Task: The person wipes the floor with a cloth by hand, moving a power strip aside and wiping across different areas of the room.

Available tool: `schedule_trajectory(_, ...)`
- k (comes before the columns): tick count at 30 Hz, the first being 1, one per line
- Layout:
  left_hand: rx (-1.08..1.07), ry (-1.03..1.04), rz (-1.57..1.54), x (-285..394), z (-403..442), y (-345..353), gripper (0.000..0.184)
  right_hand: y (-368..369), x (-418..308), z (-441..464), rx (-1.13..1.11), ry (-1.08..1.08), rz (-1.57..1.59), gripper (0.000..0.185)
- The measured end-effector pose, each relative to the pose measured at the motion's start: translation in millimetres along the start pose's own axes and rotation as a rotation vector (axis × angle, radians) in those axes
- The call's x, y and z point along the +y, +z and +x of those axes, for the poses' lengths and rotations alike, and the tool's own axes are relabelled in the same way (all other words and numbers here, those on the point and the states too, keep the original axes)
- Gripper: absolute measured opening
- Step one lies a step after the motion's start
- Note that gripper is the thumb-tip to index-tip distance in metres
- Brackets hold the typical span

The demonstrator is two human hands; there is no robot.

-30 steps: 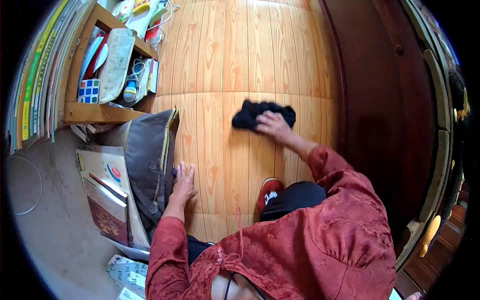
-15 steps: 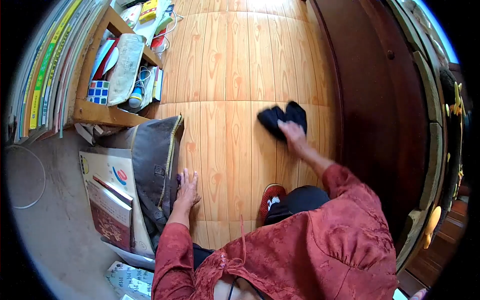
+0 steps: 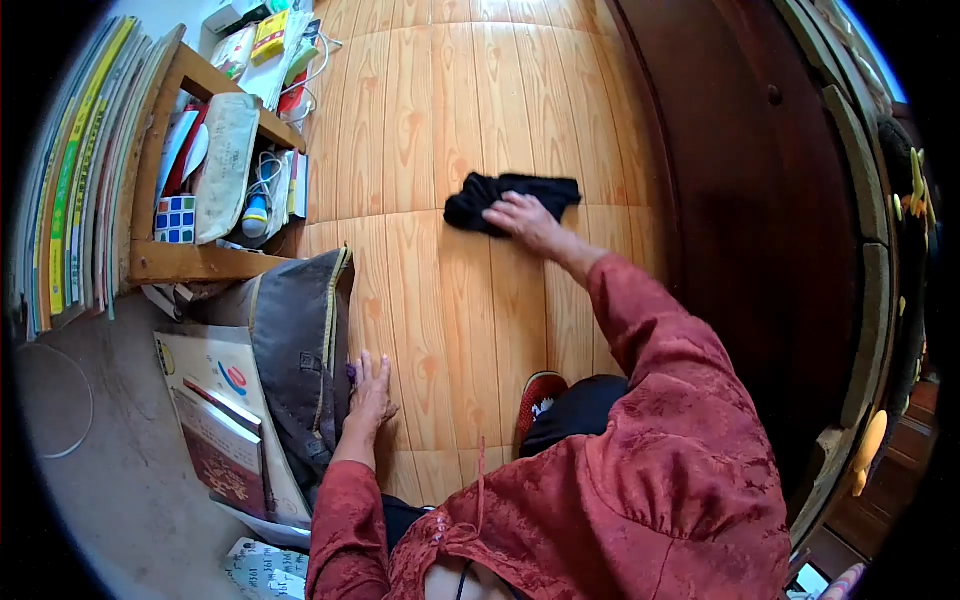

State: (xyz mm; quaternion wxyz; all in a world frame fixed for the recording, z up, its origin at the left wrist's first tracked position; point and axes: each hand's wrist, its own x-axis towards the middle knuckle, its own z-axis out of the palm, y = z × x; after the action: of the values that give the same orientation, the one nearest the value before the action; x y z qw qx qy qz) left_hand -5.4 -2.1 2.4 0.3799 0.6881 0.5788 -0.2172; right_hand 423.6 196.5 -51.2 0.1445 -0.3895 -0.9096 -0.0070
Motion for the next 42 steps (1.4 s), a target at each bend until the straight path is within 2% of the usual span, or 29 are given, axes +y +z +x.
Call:
schedule_trajectory(3, -0.025, -0.03, 0.043, 8, 0, -7, 0.11, 7, 30, 42, -0.018, 0.008, -0.031, 0.045)
schedule_trajectory(4, -0.038, -0.057, 0.083, 12, -2, -11, 0.104, 11, 37, 50, -0.03, 0.031, -0.035, 0.045)
schedule_trajectory(8, -0.007, -0.019, 0.028, 4, -1, -5, 0.105, 12, 36, 52, -0.104, 0.108, 0.042, 0.047)
schedule_trajectory(11, -0.074, -0.028, 0.012, 15, -4, -20, 0.105, 6, 32, 52, -0.168, 0.16, 0.106, 0.051)
schedule_trajectory(16, -0.094, -0.054, 0.097, 19, -1, -20, 0.104, 6, 32, 51, -0.203, 0.193, 0.119, 0.056)
schedule_trajectory(22, -0.187, -0.137, 0.106, 33, 3, -35, 0.101, 10, 34, 49, -0.168, 0.184, 0.174, 0.056)
schedule_trajectory(33, -0.276, -0.218, 0.128, 42, 8, -43, 0.107, 6, 30, 50, -0.142, 0.214, 0.156, 0.058)
schedule_trajectory(37, -0.247, -0.177, 0.121, 32, 10, -34, 0.115, -1, 28, 52, -0.143, 0.234, 0.179, 0.057)
schedule_trajectory(42, -0.294, -0.193, 0.105, 39, 9, -44, 0.113, 1, 26, 53, -0.084, 0.257, 0.168, 0.053)
